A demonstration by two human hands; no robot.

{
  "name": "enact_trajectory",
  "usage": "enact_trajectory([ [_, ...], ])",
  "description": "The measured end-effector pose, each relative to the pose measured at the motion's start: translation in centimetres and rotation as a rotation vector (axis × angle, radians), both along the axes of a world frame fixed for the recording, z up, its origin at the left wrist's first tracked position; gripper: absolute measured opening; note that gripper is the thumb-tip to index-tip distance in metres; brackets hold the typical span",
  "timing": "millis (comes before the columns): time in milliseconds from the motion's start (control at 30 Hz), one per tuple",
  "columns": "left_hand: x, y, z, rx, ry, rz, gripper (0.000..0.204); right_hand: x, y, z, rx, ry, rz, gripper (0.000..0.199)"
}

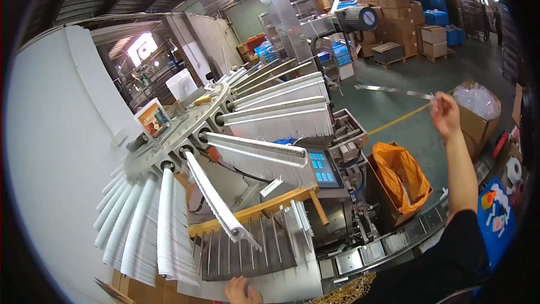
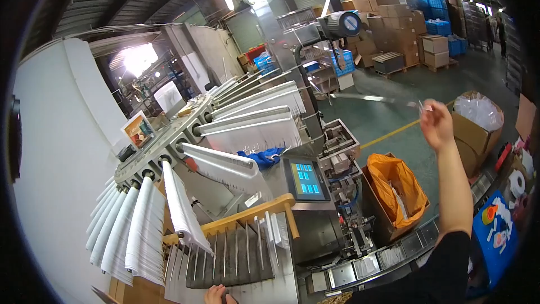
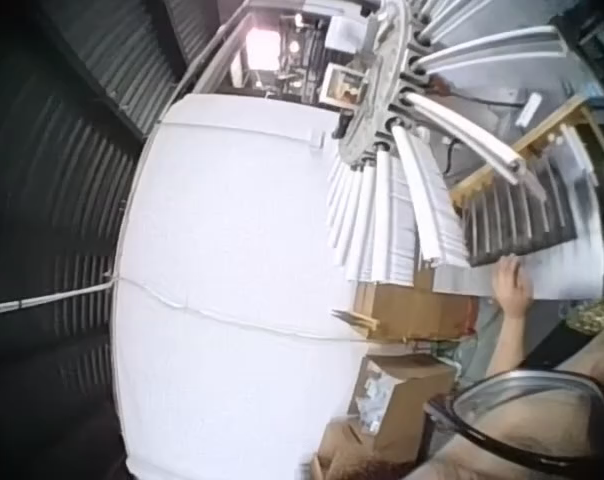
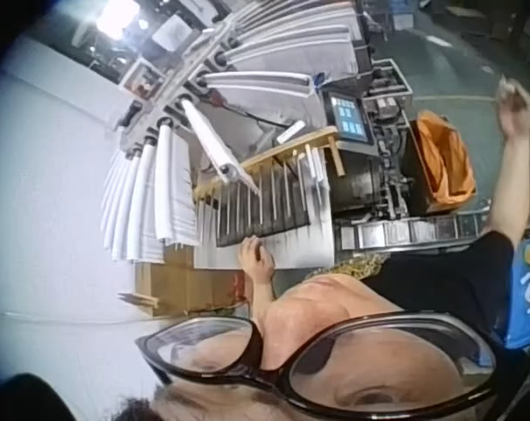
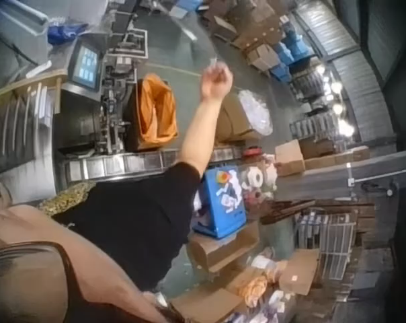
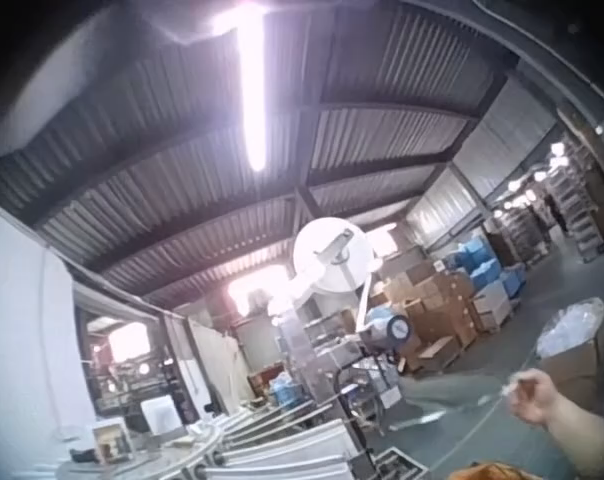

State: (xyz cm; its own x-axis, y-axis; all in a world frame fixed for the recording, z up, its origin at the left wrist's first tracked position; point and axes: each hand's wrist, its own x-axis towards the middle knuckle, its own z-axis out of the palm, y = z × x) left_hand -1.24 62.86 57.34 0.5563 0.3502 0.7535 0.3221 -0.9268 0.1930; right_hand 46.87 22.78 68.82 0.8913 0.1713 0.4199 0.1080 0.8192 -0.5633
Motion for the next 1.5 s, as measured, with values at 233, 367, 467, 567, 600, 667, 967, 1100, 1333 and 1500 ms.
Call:
enact_trajectory([
  [233, -0.8, 0.3, -0.1, -0.021, 0.011, -0.029, 0.017, -9.0, -1.0, -12.3, 0.031, 0.253, 0.082, 0.019],
  [367, -0.6, 0.5, -0.4, -0.017, 0.009, -0.070, 0.015, -14.2, 1.2, -13.3, 0.054, 0.186, 0.292, 0.017],
  [467, -0.6, 1.3, -1.3, -0.009, 0.025, -0.121, 0.010, -17.5, 3.8, -12.4, -0.084, 0.149, 0.428, 0.015],
  [567, -2.1, 2.5, -2.6, 0.029, 0.136, -0.148, 0.013, -21.0, 8.3, -11.1, -0.119, 0.118, 0.734, 0.014],
  [600, -2.8, 3.0, -2.6, -0.356, 0.160, -0.179, 0.019, -21.9, 10.3, -11.3, -0.173, 0.061, 0.838, 0.014],
  [667, -2.4, 1.3, 2.0, -1.425, 0.164, -0.256, 0.034, -24.7, 14.2, -10.1, -0.226, -0.087, 0.947, 0.015],
  [967, -0.6, -3.1, 6.0, -2.129, 1.163, -1.278, 0.045, -35.4, 15.4, -6.5, -0.602, -0.215, 0.765, 0.021],
  [1100, 0.6, -3.8, 4.8, -1.617, 1.110, -1.059, 0.009, -40.6, 14.8, -8.3, -0.804, -0.096, 0.032, 0.028],
  [1333, 2.3, -9.3, 3.5, -1.781, 0.331, -1.247, 0.016, -52.0, 16.9, -12.5, -1.145, -0.724, -0.780, 0.044],
  [1500, 1.1, -10.0, 4.5, -1.709, 0.512, -1.368, 0.020, -53.6, 16.8, -10.4, -1.073, -0.732, -0.901, 0.033],
])
